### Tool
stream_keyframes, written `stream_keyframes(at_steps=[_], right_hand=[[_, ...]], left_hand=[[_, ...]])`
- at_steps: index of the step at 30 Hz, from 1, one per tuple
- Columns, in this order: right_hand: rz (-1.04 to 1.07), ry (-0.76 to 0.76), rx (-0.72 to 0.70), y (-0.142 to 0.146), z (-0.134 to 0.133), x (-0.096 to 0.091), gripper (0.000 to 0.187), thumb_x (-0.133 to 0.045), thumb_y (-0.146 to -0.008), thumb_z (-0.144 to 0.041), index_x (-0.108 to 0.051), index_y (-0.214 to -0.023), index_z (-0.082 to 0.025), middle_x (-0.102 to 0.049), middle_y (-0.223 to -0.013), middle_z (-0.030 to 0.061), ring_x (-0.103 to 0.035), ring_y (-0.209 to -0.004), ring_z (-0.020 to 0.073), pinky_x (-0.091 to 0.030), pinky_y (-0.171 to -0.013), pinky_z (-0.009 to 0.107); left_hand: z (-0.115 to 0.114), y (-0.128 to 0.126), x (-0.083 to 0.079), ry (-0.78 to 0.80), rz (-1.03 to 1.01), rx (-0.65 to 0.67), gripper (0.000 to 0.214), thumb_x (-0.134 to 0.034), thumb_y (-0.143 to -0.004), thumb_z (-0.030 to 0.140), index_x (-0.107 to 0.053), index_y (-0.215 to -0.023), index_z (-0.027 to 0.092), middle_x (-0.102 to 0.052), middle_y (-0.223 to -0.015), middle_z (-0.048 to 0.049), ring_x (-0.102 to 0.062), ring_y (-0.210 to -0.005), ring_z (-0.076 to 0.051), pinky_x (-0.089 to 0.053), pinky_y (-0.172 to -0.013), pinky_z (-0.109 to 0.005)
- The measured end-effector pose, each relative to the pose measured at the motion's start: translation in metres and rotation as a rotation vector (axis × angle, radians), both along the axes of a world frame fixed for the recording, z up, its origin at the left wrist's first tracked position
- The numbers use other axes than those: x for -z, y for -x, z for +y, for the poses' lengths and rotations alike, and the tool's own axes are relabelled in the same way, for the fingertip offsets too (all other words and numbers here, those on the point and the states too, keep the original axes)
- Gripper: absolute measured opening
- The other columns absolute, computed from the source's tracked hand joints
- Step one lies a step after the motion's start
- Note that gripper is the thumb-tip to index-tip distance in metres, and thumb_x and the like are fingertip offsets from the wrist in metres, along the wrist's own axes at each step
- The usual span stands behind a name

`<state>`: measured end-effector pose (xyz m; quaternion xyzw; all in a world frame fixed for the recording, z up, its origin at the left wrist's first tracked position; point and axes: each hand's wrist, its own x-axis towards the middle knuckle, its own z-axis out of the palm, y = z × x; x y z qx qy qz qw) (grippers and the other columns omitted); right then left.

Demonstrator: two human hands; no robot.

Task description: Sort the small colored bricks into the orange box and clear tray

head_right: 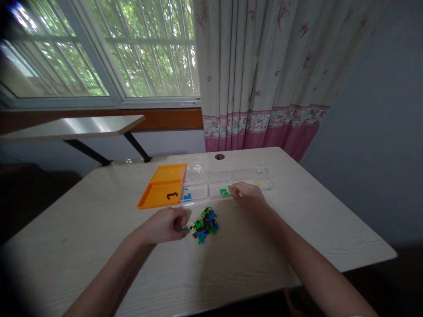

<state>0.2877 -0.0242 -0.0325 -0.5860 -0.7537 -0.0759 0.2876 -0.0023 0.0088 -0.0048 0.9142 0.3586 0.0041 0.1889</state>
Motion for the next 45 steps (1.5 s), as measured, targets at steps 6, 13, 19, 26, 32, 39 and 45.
stream_keyframes(at_steps=[6, 13, 19, 26, 32, 39, 45], right_hand=[[0.004, 0.066, -0.123, 0.023, -0.007, 0.001, 0.016, -0.047, -0.084, -0.024, -0.062, -0.083, -0.019, -0.065, -0.073, 0.0012, -0.056, -0.06, 0.011, -0.041, -0.059, 0.021], [-0.01, 0.097, -0.207, 0.035, -0.012, -0.002, 0.014, -0.048, -0.084, -0.023, -0.062, -0.082, -0.019, -0.064, -0.07, 0.0006, -0.058, -0.059, 0.0115, -0.04, -0.058, 0.021], [-0.018, 0.072, -0.266, 0.049, -0.018, 0.003, 0.013, -0.051, -0.083, -0.025, -0.062, -0.084, -0.019, -0.065, -0.07, 0.0012, -0.058, -0.059, 0.0119, -0.04, -0.057, 0.021], [-0.019, -0.037, -0.288, 0.066, -0.022, 0.005, 0.018, -0.056, -0.08, -0.034, -0.062, -0.089, -0.02, -0.065, -0.068, 0.0005, -0.059, -0.059, 0.0128, -0.039, -0.057, 0.023], [-0.018, -0.111, -0.288, 0.07, -0.023, 0.006, 0.016, -0.054, -0.081, -0.033, -0.062, -0.084, -0.019, -0.065, -0.069, 0.0007, -0.06, -0.061, 0.0131, -0.039, -0.059, 0.023], [-0.012, -0.155, -0.293, 0.066, -0.021, 0.005, 0.016, -0.05, -0.085, -0.03, -0.063, -0.087, -0.02, -0.066, -0.069, -0.0001, -0.059, -0.059, 0.0111, -0.041, -0.06, 0.022], [0.097, -0.25, -0.149, 0.039, -0.014, -0.006, 0.02, -0.048, -0.087, -0.032, -0.064, -0.089, -0.02, -0.069, -0.074, 0.0018, -0.06, -0.062, 0.0104, -0.041, -0.06, 0.02]], left_hand=[[0.001, 0.0, 0.001, 0.011, -0.003, 0.005, 0.009, -0.054, -0.063, 0.026, -0.055, -0.07, 0.02, -0.058, -0.062, 0.0037, -0.051, -0.058, -0.011, -0.031, -0.052, -0.02], [0.006, 0.002, 0.004, -0.059, -0.024, 0.013, 0.01, -0.047, -0.073, 0.025, -0.055, -0.071, 0.019, -0.056, -0.062, 0.0016, -0.051, -0.057, -0.012, -0.03, -0.052, -0.021], [0.005, -0.009, 0.016, 0.017, -0.309, -0.023, 0.023, -0.034, -0.086, 0.029, -0.054, -0.084, 0.017, -0.056, -0.069, -0.0015, -0.051, -0.062, -0.012, -0.035, -0.056, -0.02], [-0.003, -0.03, 0.037, 0.314, -0.644, -0.034, 0.026, -0.039, -0.086, 0.035, -0.053, -0.086, 0.014, -0.043, -0.055, 0.0047, -0.038, -0.049, -0.008, -0.029, -0.047, -0.017], [-0.003, -0.032, 0.041, 0.313, -0.637, -0.048, 0.027, -0.04, -0.085, 0.037, -0.055, -0.084, 0.014, -0.04, -0.053, 0.0054, -0.036, -0.049, -0.008, -0.027, -0.046, -0.017], [-0.004, -0.026, 0.025, 0.213, -0.502, -0.025, 0.028, -0.038, -0.086, 0.035, -0.056, -0.081, 0.014, -0.042, -0.054, 0.0046, -0.037, -0.05, -0.008, -0.027, -0.047, -0.018], [0.003, -0.004, 0.008, 0.141, -0.251, 0.047, 0.013, -0.049, -0.076, 0.026, -0.058, -0.073, 0.016, -0.046, -0.055, 0.0043, -0.041, -0.05, -0.008, -0.028, -0.048, -0.017]])
